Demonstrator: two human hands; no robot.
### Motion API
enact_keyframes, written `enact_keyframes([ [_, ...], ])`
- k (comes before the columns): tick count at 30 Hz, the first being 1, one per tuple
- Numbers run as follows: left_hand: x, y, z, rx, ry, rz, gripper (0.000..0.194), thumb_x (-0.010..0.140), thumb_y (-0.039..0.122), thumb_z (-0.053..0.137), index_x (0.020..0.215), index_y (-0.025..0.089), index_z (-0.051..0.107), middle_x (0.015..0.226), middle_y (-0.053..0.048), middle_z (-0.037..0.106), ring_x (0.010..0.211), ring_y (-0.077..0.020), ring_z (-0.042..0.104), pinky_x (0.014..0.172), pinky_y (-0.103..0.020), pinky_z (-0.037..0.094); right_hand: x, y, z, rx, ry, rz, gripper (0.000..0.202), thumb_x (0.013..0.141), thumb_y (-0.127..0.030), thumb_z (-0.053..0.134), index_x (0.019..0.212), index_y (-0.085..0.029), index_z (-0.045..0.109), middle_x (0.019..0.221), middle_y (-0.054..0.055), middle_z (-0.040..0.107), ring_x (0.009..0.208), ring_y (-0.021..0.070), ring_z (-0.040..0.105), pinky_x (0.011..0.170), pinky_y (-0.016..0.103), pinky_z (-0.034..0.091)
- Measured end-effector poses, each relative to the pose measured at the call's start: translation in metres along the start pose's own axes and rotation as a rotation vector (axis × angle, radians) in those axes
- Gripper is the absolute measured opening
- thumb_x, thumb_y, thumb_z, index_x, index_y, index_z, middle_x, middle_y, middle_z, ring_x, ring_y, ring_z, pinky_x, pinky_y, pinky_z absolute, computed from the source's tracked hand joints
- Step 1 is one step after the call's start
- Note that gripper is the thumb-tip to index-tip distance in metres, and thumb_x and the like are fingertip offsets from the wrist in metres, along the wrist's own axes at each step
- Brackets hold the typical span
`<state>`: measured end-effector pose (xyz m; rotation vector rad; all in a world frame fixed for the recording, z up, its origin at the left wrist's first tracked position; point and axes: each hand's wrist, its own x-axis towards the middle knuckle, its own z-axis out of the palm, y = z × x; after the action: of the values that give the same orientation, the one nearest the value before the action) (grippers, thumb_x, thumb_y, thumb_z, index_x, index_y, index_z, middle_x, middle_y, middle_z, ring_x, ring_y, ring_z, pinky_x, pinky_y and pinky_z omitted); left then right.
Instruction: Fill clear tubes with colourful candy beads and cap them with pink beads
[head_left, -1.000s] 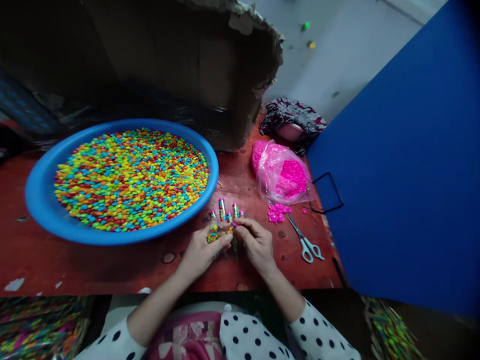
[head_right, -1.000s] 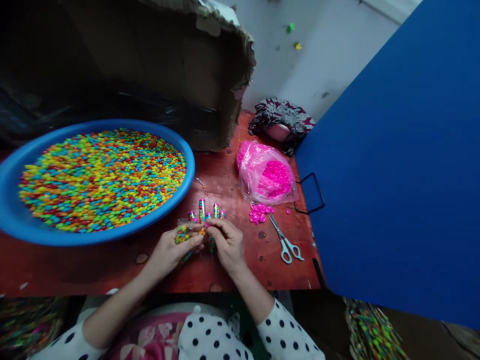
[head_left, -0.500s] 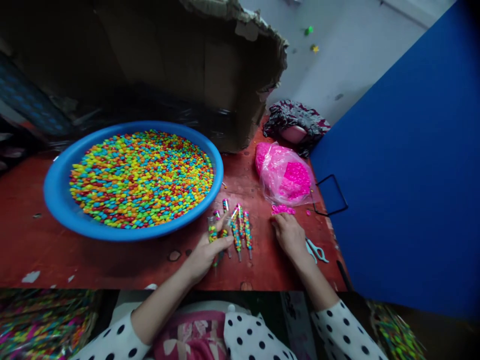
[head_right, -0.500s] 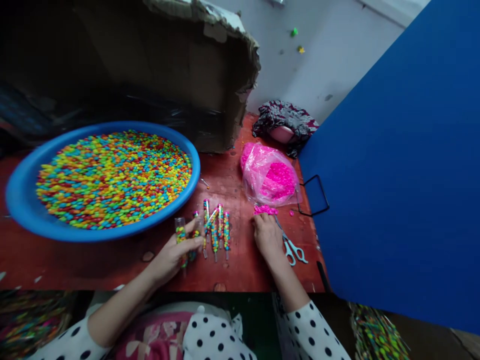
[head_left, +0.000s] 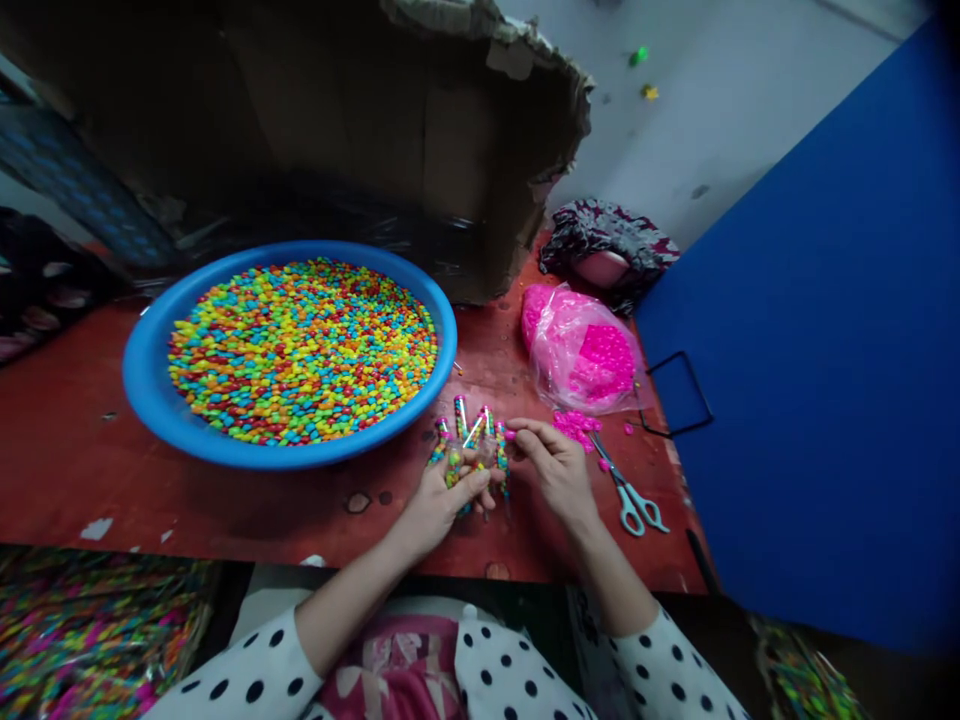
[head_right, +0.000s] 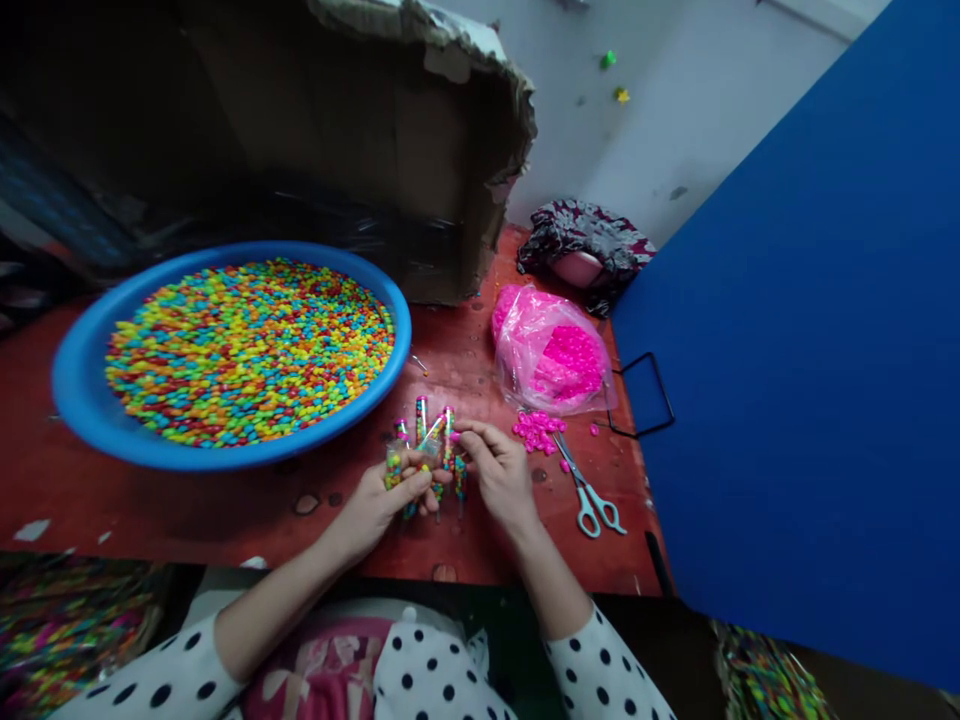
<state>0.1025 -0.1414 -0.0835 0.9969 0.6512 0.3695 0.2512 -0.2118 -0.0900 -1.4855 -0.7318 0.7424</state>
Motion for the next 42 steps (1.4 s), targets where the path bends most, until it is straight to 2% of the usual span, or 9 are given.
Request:
enact_keyframes([
  [5,0.001,-0.007,-0.001,0.053,0.029,0.031,0.046,0.069,0.045,0.069,0.096,0.010,0.055,0.064,-0.003,0.064,0.056,-0.0121,0.056,0.056,-0.023,0.044,-0.003,-0.005,0.022,-0.005,-0.021,0.000,0.026,0.081,-0.039,0.059,0.090,-0.018,0.070,0.078,0.002,0.064,0.068,0.0110,0.056,0.061,0.021,0.045],
  [9,0.000,-0.008,-0.004,0.060,0.063,0.027,0.051,0.068,0.046,0.070,0.100,0.009,0.055,0.067,-0.005,0.065,0.055,-0.0125,0.056,0.055,-0.024,0.044,-0.005,-0.001,0.020,-0.006,-0.056,-0.013,0.026,0.083,-0.039,0.057,0.091,-0.017,0.069,0.074,0.001,0.062,0.064,0.0102,0.054,0.058,0.021,0.044],
  [16,-0.003,-0.005,-0.010,0.153,0.083,0.062,0.047,0.072,0.043,0.066,0.100,0.005,0.060,0.054,-0.001,0.059,0.049,-0.0110,0.051,0.051,-0.022,0.041,-0.008,0.000,0.016,-0.094,-0.140,-0.119,0.024,0.084,-0.035,0.058,0.099,-0.019,0.067,0.077,0.003,0.067,0.067,0.0126,0.062,0.064,0.024,0.050],
  [25,-0.008,0.004,-0.007,0.270,0.150,0.109,0.041,0.072,0.040,0.064,0.097,0.008,0.064,0.051,0.001,0.056,0.046,-0.0108,0.050,0.049,-0.022,0.042,-0.009,-0.004,0.020,-0.052,-0.062,-0.120,0.018,0.080,-0.034,0.062,0.089,-0.020,0.070,0.081,0.002,0.070,0.072,0.0135,0.064,0.067,0.024,0.053],
  [28,-0.007,0.003,-0.005,0.222,0.160,0.090,0.042,0.069,0.039,0.067,0.096,0.008,0.064,0.050,0.001,0.055,0.045,-0.0103,0.049,0.047,-0.022,0.040,-0.014,-0.003,0.023,-0.176,-0.008,-0.212,0.017,0.083,-0.031,0.059,0.092,-0.021,0.070,0.081,0.002,0.069,0.072,0.0132,0.064,0.067,0.024,0.052],
  [32,-0.006,0.001,-0.004,0.121,0.084,0.052,0.033,0.070,0.039,0.067,0.082,0.009,0.064,0.048,0.000,0.054,0.042,-0.0084,0.046,0.044,-0.020,0.037,-0.021,-0.001,0.026,-0.285,0.030,-0.344,0.019,0.087,-0.026,0.052,0.096,-0.021,0.068,0.079,0.003,0.068,0.067,0.0125,0.062,0.062,0.024,0.051],
  [36,-0.007,0.003,-0.003,-0.116,0.032,-0.080,0.028,0.067,0.035,0.070,0.073,0.011,0.058,0.061,-0.002,0.059,0.042,-0.0069,0.048,0.037,-0.017,0.031,-0.022,0.002,0.027,-0.417,0.034,-0.522,0.024,0.088,-0.020,0.048,0.107,-0.020,0.064,0.095,0.007,0.068,0.087,0.0157,0.064,0.077,0.028,0.051],
  [38,-0.008,0.004,-0.001,-0.198,0.040,-0.149,0.029,0.064,0.032,0.072,0.073,0.012,0.054,0.066,-0.002,0.059,0.041,-0.0061,0.047,0.035,-0.016,0.029,-0.022,0.002,0.027,-0.483,0.028,-0.606,0.026,0.088,-0.017,0.048,0.109,-0.019,0.063,0.095,0.007,0.068,0.089,0.0163,0.064,0.080,0.028,0.051],
  [42,-0.009,0.003,0.006,-0.172,0.057,-0.189,0.030,0.062,0.033,0.073,0.073,0.014,0.052,0.054,0.003,0.051,0.039,-0.0061,0.043,0.034,-0.016,0.028,-0.025,0.001,0.029,-0.594,0.055,-0.689,0.026,0.087,-0.014,0.047,0.108,-0.015,0.062,0.090,0.009,0.069,0.085,0.0176,0.064,0.076,0.030,0.051],
])
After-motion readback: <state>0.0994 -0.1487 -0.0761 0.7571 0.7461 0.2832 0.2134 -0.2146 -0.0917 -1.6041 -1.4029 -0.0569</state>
